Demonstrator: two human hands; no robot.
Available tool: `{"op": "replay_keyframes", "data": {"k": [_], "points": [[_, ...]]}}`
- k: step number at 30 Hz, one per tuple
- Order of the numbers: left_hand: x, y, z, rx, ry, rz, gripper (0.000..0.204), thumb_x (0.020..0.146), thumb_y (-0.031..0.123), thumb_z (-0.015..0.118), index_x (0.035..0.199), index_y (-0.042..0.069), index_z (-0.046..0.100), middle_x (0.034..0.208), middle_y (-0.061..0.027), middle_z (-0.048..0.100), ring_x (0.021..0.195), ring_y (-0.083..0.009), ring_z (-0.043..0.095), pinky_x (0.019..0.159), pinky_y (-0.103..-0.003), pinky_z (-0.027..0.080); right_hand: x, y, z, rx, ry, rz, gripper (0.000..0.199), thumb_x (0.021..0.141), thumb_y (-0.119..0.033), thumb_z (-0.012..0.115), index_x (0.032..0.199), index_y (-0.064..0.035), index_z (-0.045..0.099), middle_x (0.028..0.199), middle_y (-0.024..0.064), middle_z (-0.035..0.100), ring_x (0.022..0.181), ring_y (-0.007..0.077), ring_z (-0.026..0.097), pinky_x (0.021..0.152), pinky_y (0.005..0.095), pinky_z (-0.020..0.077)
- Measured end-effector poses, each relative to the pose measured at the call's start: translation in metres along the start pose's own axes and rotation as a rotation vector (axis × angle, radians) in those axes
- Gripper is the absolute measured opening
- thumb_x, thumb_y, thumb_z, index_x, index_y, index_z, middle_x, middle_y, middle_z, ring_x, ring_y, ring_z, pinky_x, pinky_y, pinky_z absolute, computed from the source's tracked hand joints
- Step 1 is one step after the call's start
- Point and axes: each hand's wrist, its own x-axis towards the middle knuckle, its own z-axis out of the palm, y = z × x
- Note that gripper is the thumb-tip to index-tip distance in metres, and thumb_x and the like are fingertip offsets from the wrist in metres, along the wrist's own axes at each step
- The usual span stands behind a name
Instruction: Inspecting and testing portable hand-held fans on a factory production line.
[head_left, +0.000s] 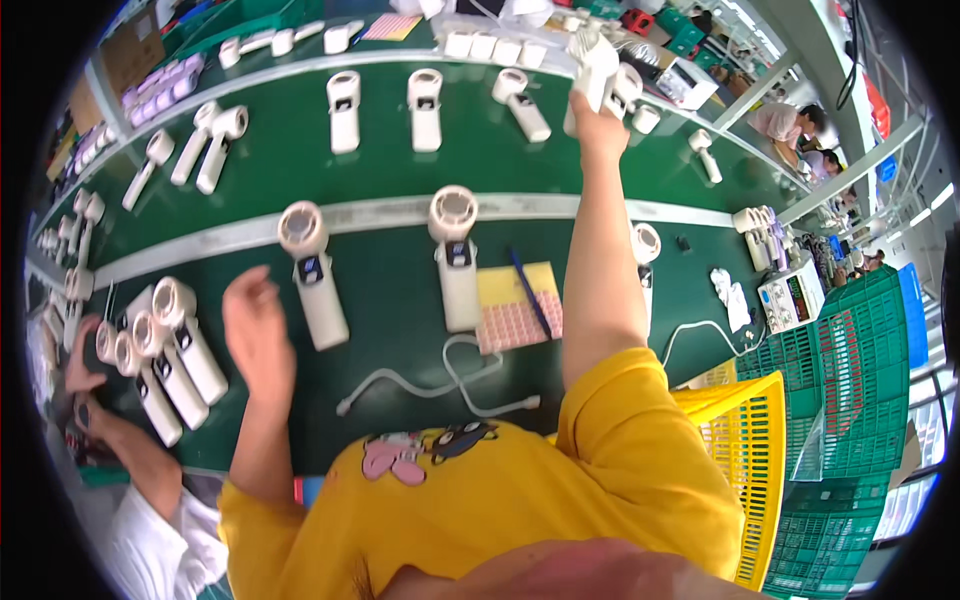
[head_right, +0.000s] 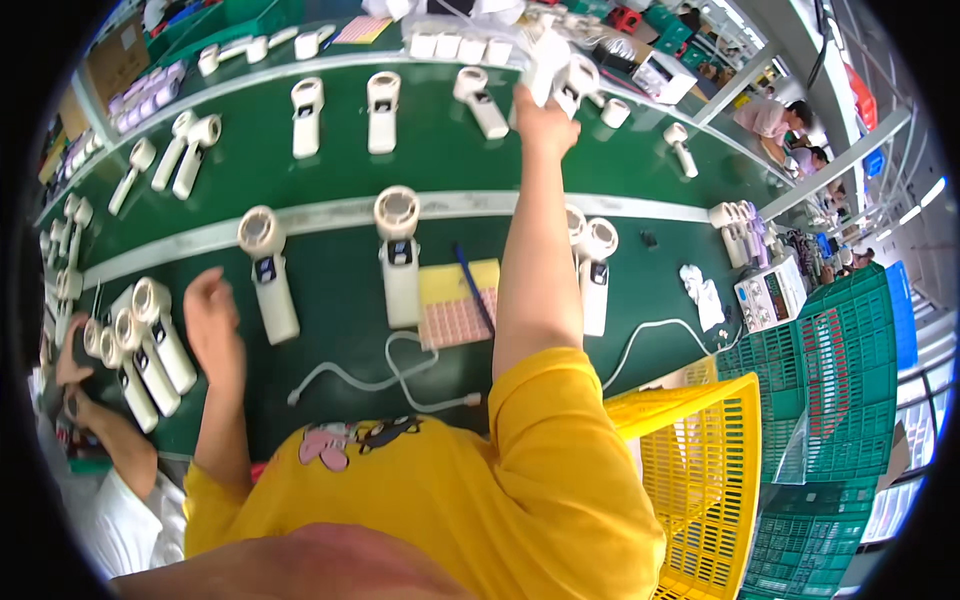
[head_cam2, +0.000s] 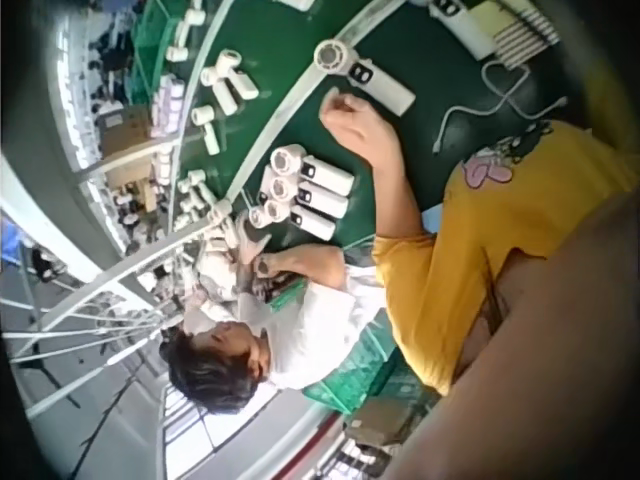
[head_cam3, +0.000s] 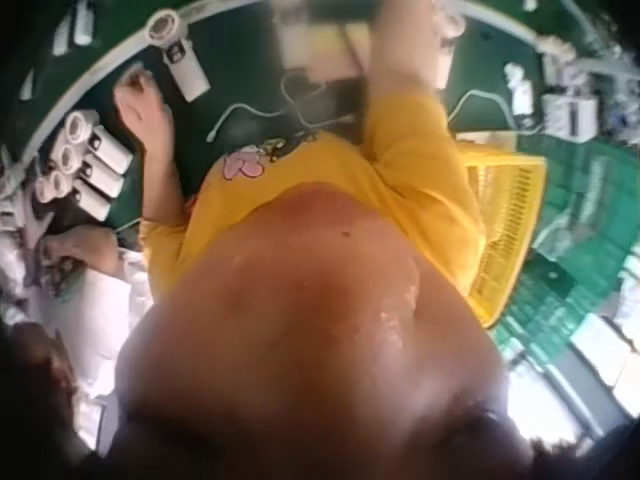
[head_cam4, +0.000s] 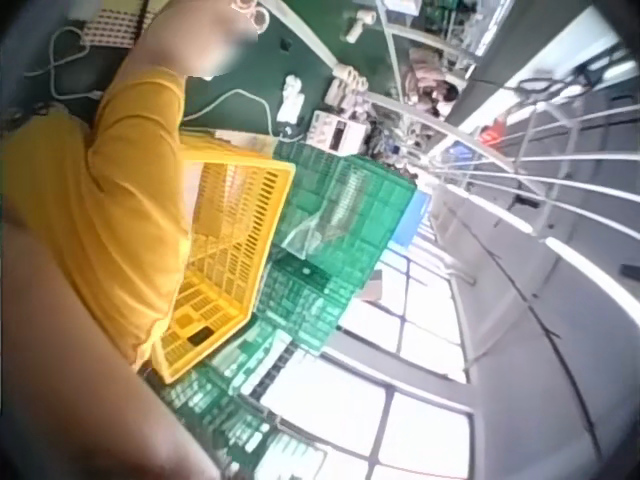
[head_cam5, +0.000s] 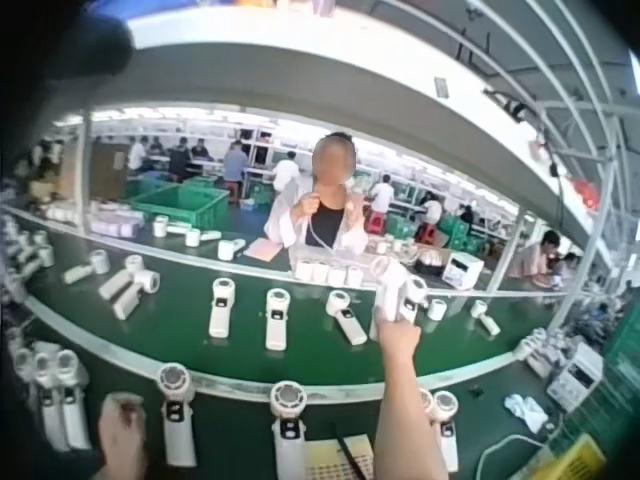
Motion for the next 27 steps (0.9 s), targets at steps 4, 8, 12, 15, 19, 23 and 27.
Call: {"op": "replay_keyframes", "data": {"k": [4,8,12,15,19,23,27], "points": [[-0.018,0.046,0.033,-0.444,-0.258,0.136,0.028,0.077,0.003,0.052,0.105,0.000,0.048,0.094,-0.0096,0.051,0.080,-0.0171,0.050,0.073,-0.026,0.042,-0.151,-0.061,-0.021,0.094,-0.140,-0.513,0.055,0.070,-0.050,0.058,0.088,0.0019,0.065,0.080,0.0255,0.051,0.081,0.0335,0.051,0.073,0.0365,0.0438],[-0.001,0.069,0.043,-0.344,-0.393,0.164,0.029,0.077,0.009,0.056,0.101,0.000,0.044,0.090,-0.0086,0.049,0.073,-0.0147,0.047,0.063,-0.026,0.044,-0.259,-0.042,-0.009,0.249,0.014,-1.010,0.028,0.064,-0.021,0.066,0.079,0.0017,0.064,0.092,0.0251,0.044,0.077,0.0348,0.043,0.069,0.0403,0.0380],[-0.004,0.072,0.043,-0.393,-0.356,0.134,0.029,0.078,0.010,0.056,0.101,-0.002,0.043,0.087,-0.0100,0.050,0.072,-0.0155,0.049,0.062,-0.025,0.044,-0.283,-0.025,-0.017,0.405,-0.096,-1.084,0.029,0.064,-0.017,0.066,0.087,0.0004,0.062,0.095,0.0245,0.043,0.081,0.0365,0.043,0.075,0.0432,0.0364],[-0.005,0.076,0.044,-0.447,-0.321,0.105,0.029,0.078,0.010,0.055,0.100,-0.003,0.042,0.086,-0.0110,0.051,0.072,-0.0162,0.050,0.062,-0.025,0.044,-0.287,-0.025,-0.024,0.420,-0.091,-1.124,0.030,0.068,-0.017,0.065,0.093,-0.0004,0.061,0.098,0.0235,0.044,0.085,0.0360,0.044,0.077,0.0430,0.0366],[-0.015,0.068,0.037,-0.539,-0.285,0.076,0.030,0.079,0.011,0.055,0.100,-0.005,0.041,0.083,-0.0123,0.052,0.071,-0.0170,0.052,0.062,-0.024,0.044,-0.286,-0.022,-0.032,0.523,-0.216,-1.114,0.032,0.074,-0.015,0.061,0.103,-0.0020,0.058,0.104,0.0224,0.044,0.090,0.0334,0.045,0.079,0.0413,0.0374],[-0.015,0.065,0.036,-0.610,-0.258,0.041,0.030,0.080,0.011,0.054,0.099,-0.006,0.040,0.082,-0.0133,0.052,0.070,-0.0176,0.053,0.061,-0.024,0.044,-0.288,-0.012,-0.039,0.946,-0.773,-0.647,0.034,0.084,-0.011,0.050,0.117,-0.0030,0.050,0.108,0.0202,0.046,0.093,0.0242,0.047,0.079,0.0341,0.0408],[-0.010,0.047,0.012,-0.916,-0.686,-0.340,0.034,0.077,0.008,0.054,0.105,-0.006,0.041,0.092,-0.0152,0.052,0.077,-0.0195,0.055,0.066,-0.027,0.046,-0.273,-0.003,-0.033,1.354,-1.058,-0.019,0.046,0.085,-0.012,0.049,0.127,0.0017,0.036,0.104,0.0163,0.051,0.091,0.0211,0.052,0.078,0.0290,0.0448]]}}
